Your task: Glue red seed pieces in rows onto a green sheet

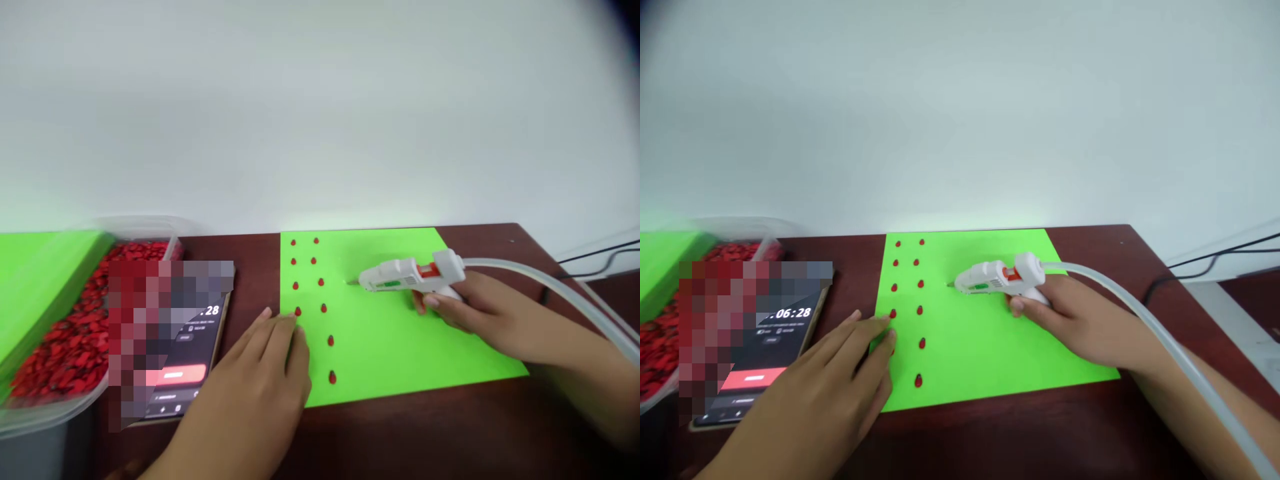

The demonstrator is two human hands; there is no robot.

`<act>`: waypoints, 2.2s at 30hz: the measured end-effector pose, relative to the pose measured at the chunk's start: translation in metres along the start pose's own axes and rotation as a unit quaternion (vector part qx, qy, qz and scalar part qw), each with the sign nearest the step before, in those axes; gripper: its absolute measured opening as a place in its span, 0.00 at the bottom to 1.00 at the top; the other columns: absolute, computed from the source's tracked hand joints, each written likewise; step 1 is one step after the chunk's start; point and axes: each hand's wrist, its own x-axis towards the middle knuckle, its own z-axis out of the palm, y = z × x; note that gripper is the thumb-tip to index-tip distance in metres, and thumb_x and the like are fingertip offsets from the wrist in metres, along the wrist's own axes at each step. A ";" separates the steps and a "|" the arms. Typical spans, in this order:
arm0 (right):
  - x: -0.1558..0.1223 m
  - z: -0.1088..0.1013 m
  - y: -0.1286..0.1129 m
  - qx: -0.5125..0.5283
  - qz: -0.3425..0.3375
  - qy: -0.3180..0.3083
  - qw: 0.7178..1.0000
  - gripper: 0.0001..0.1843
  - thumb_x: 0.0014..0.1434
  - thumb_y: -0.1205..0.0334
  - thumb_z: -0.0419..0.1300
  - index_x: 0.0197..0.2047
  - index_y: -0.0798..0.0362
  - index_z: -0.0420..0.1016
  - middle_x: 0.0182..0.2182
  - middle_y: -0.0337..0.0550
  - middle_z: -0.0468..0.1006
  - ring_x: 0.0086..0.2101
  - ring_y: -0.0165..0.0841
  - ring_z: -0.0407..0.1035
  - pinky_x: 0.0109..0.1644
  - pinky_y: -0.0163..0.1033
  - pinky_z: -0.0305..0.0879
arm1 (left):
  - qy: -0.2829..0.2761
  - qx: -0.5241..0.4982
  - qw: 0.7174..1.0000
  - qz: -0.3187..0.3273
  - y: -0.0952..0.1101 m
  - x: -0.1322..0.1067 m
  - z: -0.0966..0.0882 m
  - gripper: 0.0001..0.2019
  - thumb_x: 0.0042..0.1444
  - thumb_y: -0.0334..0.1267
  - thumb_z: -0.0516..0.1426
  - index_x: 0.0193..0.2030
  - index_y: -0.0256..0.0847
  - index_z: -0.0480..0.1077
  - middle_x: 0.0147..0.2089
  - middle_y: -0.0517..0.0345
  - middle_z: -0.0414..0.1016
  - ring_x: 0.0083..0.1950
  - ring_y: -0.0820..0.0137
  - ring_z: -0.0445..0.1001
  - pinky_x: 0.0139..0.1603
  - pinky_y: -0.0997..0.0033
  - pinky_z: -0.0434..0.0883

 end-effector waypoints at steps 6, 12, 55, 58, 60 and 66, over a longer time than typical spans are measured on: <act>-0.001 -0.006 -0.009 0.150 0.016 -0.034 0.988 0.28 0.71 0.34 0.54 0.44 0.49 0.82 0.21 0.34 0.61 0.23 0.33 0.59 0.28 0.40 0.62 | 0.050 0.076 0.996 0.009 0.009 0.003 0.014 0.11 0.62 0.24 0.55 0.44 0.30 0.79 0.43 0.41 0.82 0.48 0.54 0.82 0.64 0.48 0.79; -0.019 0.012 -0.011 0.125 0.045 -0.027 0.991 0.31 0.70 0.32 0.52 0.46 0.51 0.81 0.23 0.35 0.64 0.24 0.33 0.61 0.29 0.40 0.63 | 0.053 0.120 0.991 0.008 0.017 0.006 0.010 0.12 0.59 0.22 0.54 0.41 0.32 0.79 0.38 0.44 0.81 0.43 0.56 0.83 0.63 0.50 0.80; -0.028 0.019 -0.005 -0.052 -0.074 0.012 0.996 0.22 0.76 0.42 0.51 0.49 0.46 0.80 0.40 0.45 0.85 0.40 0.44 0.79 0.45 0.50 0.74 | -0.012 0.112 0.993 0.029 0.016 0.011 -0.001 0.10 0.59 0.24 0.54 0.38 0.36 0.77 0.40 0.43 0.81 0.46 0.52 0.83 0.62 0.45 0.82; -0.028 0.019 -0.004 -0.056 -0.073 0.011 0.996 0.22 0.76 0.42 0.51 0.49 0.46 0.80 0.40 0.46 0.85 0.39 0.44 0.79 0.45 0.50 0.74 | -0.006 0.110 0.993 0.030 0.015 0.011 -0.001 0.10 0.59 0.24 0.54 0.38 0.35 0.77 0.40 0.42 0.81 0.46 0.52 0.83 0.62 0.44 0.82; -0.028 0.018 -0.005 -0.066 -0.063 0.010 0.996 0.23 0.75 0.41 0.51 0.49 0.46 0.80 0.38 0.46 0.85 0.37 0.44 0.79 0.43 0.49 0.74 | -0.006 0.109 0.994 0.029 0.016 0.010 -0.001 0.11 0.59 0.24 0.54 0.38 0.35 0.78 0.40 0.42 0.81 0.46 0.52 0.83 0.61 0.45 0.82; -0.029 0.015 -0.022 -0.078 -0.030 0.010 0.996 0.25 0.72 0.37 0.51 0.38 0.45 0.78 0.28 0.44 0.81 0.28 0.43 0.75 0.33 0.48 0.73 | -0.013 0.104 0.994 0.026 0.016 0.012 -0.002 0.11 0.59 0.23 0.53 0.37 0.36 0.77 0.38 0.43 0.81 0.45 0.53 0.83 0.62 0.44 0.82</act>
